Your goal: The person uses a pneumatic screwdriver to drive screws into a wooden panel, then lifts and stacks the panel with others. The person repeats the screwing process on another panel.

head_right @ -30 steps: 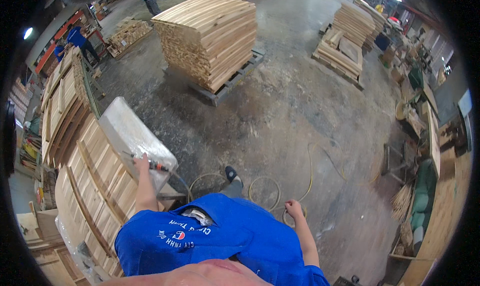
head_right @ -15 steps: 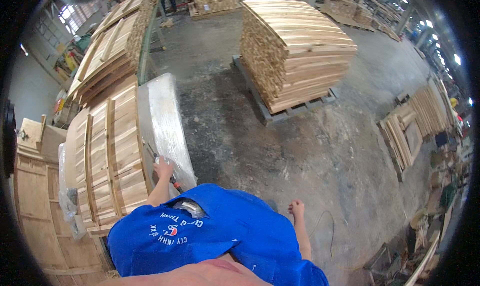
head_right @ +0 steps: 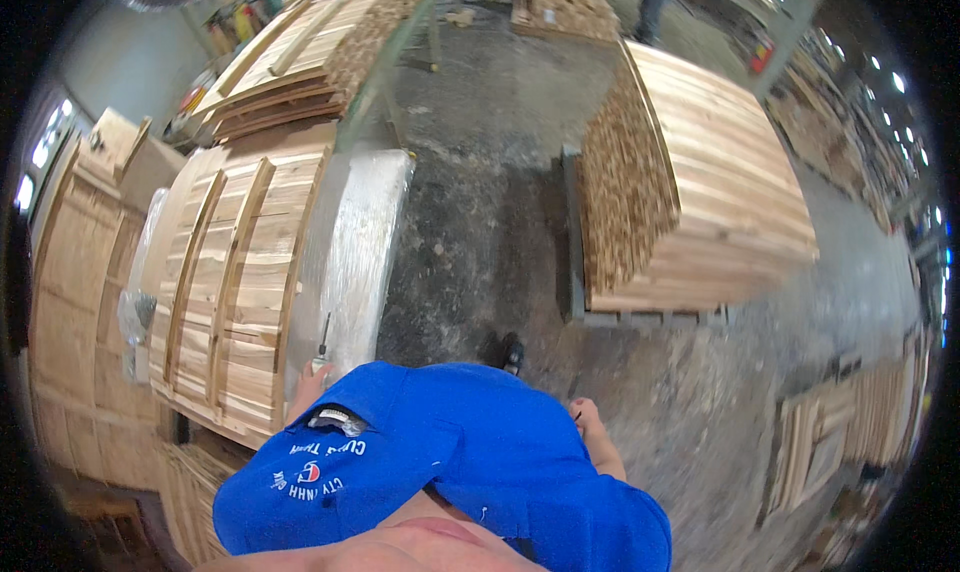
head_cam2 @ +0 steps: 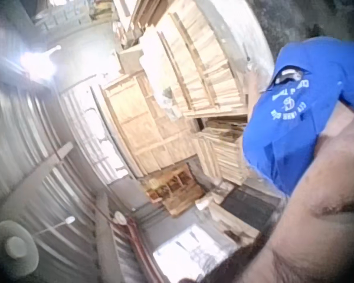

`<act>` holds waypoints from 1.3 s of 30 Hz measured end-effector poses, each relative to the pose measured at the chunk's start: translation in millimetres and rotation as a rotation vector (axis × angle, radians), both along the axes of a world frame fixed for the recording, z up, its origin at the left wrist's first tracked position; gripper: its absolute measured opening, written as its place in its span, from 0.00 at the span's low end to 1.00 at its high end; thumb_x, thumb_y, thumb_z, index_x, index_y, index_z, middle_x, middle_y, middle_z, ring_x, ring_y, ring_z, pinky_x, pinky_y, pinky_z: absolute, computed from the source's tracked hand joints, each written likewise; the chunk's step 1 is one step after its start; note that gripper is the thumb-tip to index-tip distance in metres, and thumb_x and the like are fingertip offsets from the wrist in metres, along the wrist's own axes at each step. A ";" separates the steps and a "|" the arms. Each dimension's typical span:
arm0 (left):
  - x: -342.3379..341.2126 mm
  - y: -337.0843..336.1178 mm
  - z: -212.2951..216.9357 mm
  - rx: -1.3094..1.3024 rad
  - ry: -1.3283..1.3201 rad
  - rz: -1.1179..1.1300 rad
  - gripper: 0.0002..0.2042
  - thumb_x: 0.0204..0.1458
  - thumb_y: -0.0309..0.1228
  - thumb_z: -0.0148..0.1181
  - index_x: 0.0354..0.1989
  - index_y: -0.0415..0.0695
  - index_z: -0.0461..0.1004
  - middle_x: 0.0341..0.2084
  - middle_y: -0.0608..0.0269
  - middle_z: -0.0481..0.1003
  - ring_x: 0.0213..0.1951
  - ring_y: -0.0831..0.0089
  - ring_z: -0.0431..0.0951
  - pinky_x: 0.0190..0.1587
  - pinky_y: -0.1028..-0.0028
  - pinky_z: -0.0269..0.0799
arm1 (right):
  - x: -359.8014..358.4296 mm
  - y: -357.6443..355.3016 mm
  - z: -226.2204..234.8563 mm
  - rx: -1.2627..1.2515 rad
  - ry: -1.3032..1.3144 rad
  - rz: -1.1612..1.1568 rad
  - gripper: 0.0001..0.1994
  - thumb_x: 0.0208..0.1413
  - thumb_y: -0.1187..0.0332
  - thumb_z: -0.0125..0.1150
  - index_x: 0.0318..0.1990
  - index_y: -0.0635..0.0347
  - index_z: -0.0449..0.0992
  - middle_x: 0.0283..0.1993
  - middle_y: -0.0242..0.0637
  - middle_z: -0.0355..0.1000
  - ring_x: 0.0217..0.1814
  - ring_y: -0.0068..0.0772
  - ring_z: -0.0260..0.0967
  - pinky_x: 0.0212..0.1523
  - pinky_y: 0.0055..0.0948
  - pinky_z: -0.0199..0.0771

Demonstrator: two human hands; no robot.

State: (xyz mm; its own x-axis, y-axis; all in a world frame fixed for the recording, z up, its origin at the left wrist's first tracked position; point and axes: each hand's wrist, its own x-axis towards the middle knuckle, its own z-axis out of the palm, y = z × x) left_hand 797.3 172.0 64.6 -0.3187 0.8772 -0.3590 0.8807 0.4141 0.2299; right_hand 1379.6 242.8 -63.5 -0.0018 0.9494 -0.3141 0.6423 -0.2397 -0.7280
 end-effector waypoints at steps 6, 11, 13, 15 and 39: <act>51.8 34.6 3.1 0.219 0.180 0.385 0.43 0.39 0.33 0.60 0.65 0.57 0.43 0.60 0.44 0.47 0.59 0.40 0.50 0.58 0.49 0.49 | -21.5 218.3 34.2 -0.196 -0.247 0.167 0.14 0.48 0.62 0.51 0.34 0.64 0.75 0.31 0.50 0.73 0.36 0.45 0.73 0.35 0.39 0.71; 77.5 60.6 -15.3 0.468 0.317 0.635 0.32 0.40 0.33 0.59 0.58 0.48 0.58 0.57 0.49 0.54 0.59 0.48 0.52 0.58 0.51 0.49 | -151.7 368.9 45.2 0.145 -0.178 0.538 0.14 0.50 0.61 0.51 0.38 0.61 0.75 0.38 0.49 0.73 0.45 0.49 0.70 0.43 0.39 0.69; 81.4 55.5 -17.1 0.547 0.282 0.706 0.28 0.40 0.32 0.58 0.54 0.46 0.63 0.56 0.50 0.56 0.59 0.51 0.53 0.58 0.54 0.50 | -243.3 398.8 60.7 0.255 -0.057 0.759 0.14 0.50 0.62 0.54 0.39 0.61 0.74 0.35 0.48 0.73 0.41 0.46 0.71 0.41 0.36 0.70; 76.2 44.4 -19.3 0.535 0.253 0.859 0.26 0.39 0.31 0.58 0.52 0.45 0.65 0.56 0.51 0.57 0.58 0.53 0.54 0.58 0.57 0.51 | -341.8 410.6 87.3 0.317 0.090 1.002 0.14 0.51 0.61 0.53 0.40 0.60 0.74 0.36 0.46 0.73 0.40 0.46 0.71 0.40 0.37 0.69; -6.5 -47.3 -68.5 2.265 -1.108 2.116 0.13 0.49 0.34 0.56 0.40 0.46 0.64 0.35 0.60 0.67 0.35 0.64 0.69 0.38 0.66 0.70 | -930.3 202.7 146.4 0.796 -0.202 2.004 0.24 0.54 0.47 0.43 0.44 0.58 0.71 0.49 0.45 0.68 0.57 0.46 0.60 0.57 0.50 0.54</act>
